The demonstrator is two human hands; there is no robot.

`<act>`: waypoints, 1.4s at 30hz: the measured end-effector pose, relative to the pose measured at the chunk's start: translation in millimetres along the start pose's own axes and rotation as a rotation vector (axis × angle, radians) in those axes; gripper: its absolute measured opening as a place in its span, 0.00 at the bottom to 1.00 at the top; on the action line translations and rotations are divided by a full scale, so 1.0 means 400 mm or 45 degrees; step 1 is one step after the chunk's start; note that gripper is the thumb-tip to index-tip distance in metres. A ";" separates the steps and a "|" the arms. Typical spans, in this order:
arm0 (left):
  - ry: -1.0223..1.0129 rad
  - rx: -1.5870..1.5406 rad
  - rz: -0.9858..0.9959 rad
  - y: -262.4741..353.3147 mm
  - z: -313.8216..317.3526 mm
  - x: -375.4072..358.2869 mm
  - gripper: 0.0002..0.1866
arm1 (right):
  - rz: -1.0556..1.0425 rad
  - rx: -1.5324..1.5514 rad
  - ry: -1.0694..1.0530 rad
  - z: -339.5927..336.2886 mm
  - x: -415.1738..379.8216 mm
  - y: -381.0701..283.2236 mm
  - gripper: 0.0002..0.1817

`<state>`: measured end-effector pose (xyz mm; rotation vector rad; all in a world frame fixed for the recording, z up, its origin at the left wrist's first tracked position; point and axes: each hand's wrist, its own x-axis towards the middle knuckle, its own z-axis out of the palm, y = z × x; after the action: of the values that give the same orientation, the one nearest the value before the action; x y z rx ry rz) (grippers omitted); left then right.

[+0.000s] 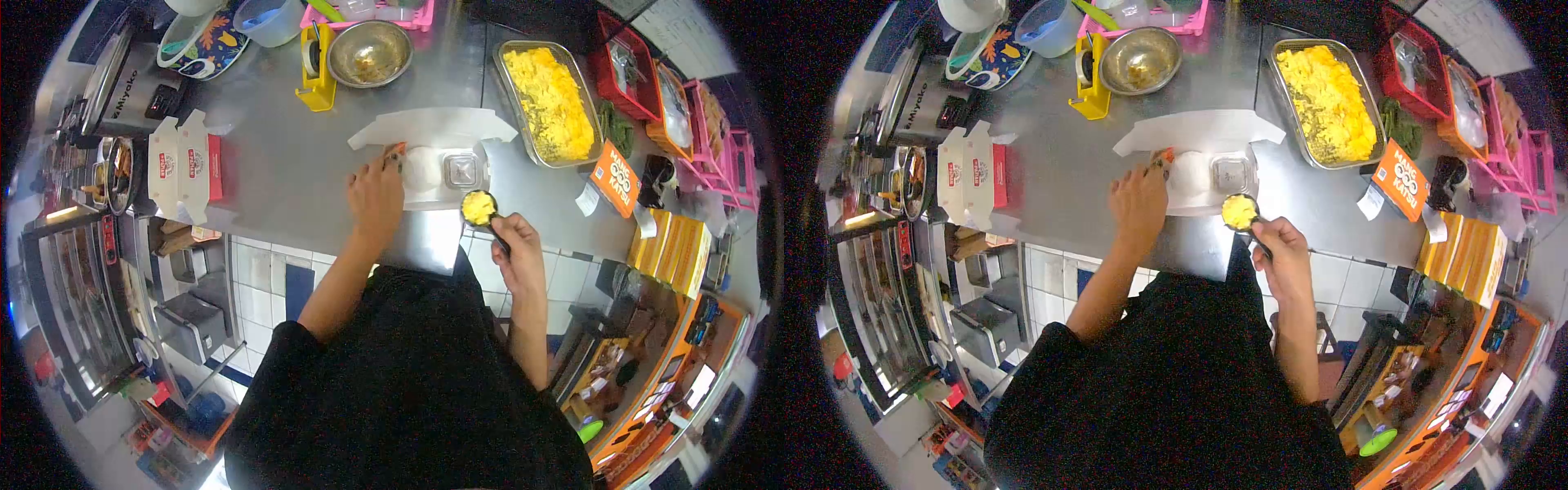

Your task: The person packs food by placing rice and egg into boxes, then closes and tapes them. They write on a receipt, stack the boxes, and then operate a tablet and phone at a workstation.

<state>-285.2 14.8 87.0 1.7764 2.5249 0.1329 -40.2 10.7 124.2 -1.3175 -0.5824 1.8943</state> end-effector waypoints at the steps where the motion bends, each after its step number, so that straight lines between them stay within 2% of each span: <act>1: 0.064 -0.003 0.107 -0.008 0.008 0.013 0.12 | -0.007 0.001 0.007 0.014 0.003 0.010 0.11; 2: 0.130 -0.005 0.211 -0.015 0.017 0.022 0.10 | -0.020 -0.069 0.016 0.029 0.009 0.020 0.09; 3: 0.137 -0.008 0.214 -0.022 0.034 0.032 0.10 | -0.037 -0.141 0.022 0.044 0.020 0.029 0.08; 5: 0.052 0.004 0.322 -0.033 0.063 0.048 0.11 | -0.093 -0.213 -0.010 0.076 0.054 0.057 0.06; 6: 0.060 0.002 0.327 -0.040 0.051 0.052 0.11 | -0.233 -0.316 -0.002 0.104 0.068 0.074 0.06; 7: -0.019 -0.248 0.277 -0.053 0.031 0.056 0.12 | -0.370 -0.417 0.008 0.128 0.084 0.097 0.07; 8: -0.102 -0.495 0.223 -0.068 0.011 0.059 0.13 | -0.680 -0.682 0.028 0.140 0.116 0.143 0.06; 9: -0.098 -0.496 0.225 -0.082 -0.004 0.058 0.13 | -0.992 -0.947 0.046 0.148 0.146 0.175 0.07; 10: 0.038 -0.837 0.095 -0.097 -0.019 0.054 0.13 | -1.370 -1.432 -0.039 0.160 0.157 0.171 0.11; 11: 0.179 -1.176 -0.042 -0.112 -0.033 0.048 0.14 | -1.156 -1.666 -0.125 0.178 0.150 0.197 0.11; 12: 0.185 -1.177 -0.050 -0.129 -0.047 0.038 0.14 | -1.194 -1.788 -0.174 0.191 0.140 0.207 0.11; 13: 0.201 -1.228 -0.167 -0.146 -0.062 0.026 0.14 | -1.232 -1.909 -0.226 0.201 0.134 0.213 0.11; 14: 0.226 -1.280 -0.288 -0.158 -0.075 0.020 0.15 | -1.243 -1.915 -0.244 0.206 0.133 0.214 0.11; 17: 0.199 -1.327 -0.404 -0.179 -0.095 -0.025 0.15 | -1.139 -1.963 -0.200 0.200 0.114 0.210 0.10; 21: 0.152 -1.261 -0.480 -0.197 -0.043 -0.063 0.14 | -1.216 -1.786 -0.112 0.179 0.107 0.192 0.10; 23: 0.273 -1.370 -0.398 -0.210 0.018 -0.077 0.14 | -1.472 -1.501 0.020 0.146 0.133 0.204 0.06; 24: 0.231 -1.307 -0.429 -0.205 0.001 -0.081 0.14 | -1.480 -1.513 0.043 0.139 0.116 0.189 0.06; 25: 0.184 -1.257 -0.442 -0.195 -0.020 -0.094 0.13 | -0.790 -0.812 0.005 0.130 0.078 0.162 0.05; 26: 0.222 -1.382 -0.429 -0.172 0.023 -0.088 0.13 | -0.191 -0.096 0.021 0.086 0.056 0.077 0.05; 27: 0.271 -1.462 -0.470 -0.212 0.070 -0.122 0.13 | -0.282 -0.097 0.120 0.075 0.035 0.018 0.05; 29: 0.147 -1.587 -0.546 -0.242 0.103 -0.151 0.14 | -0.574 -0.205 0.172 -0.056 0.075 -0.069 0.04; 30: 0.154 -1.597 -0.572 -0.245 0.114 -0.167 0.14 | -0.596 -0.364 0.328 -0.062 0.072 -0.155 0.04; 31: 0.166 -1.602 -0.603 -0.243 0.120 -0.178 0.14 | -0.907 -0.454 0.296 -0.091 0.114 -0.209 0.04; 33: 0.098 -1.581 -0.596 -0.236 0.103 -0.195 0.13 | -1.015 -0.958 0.358 -0.170 0.250 -0.295 0.08; 34: 0.035 -1.547 -0.624 -0.230 0.095 -0.200 0.13 | -0.945 -1.284 0.357 -0.164 0.290 -0.343 0.10; 36: 0.020 -1.552 -0.635 -0.209 0.102 -0.209 0.13 | -1.188 -1.595 0.090 -0.193 0.428 -0.370 0.09; 37: 0.001 -1.565 -0.668 -0.199 0.102 -0.218 0.13 | -1.177 -1.574 0.085 -0.195 0.480 -0.375 0.09; 39: 0.007 -1.499 -0.675 -0.164 0.077 -0.233 0.13 | -1.142 -1.899 -0.130 -0.181 0.550 -0.366 0.08; 42: -0.012 -1.494 -0.757 -0.149 0.070 -0.261 0.13 | -1.139 -1.941 -0.310 -0.175 0.529 -0.358 0.08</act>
<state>-303.2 -102.1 52.3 0.5578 2.0259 1.2173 28.5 262.0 76.1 -1.1533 -2.5032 0.6366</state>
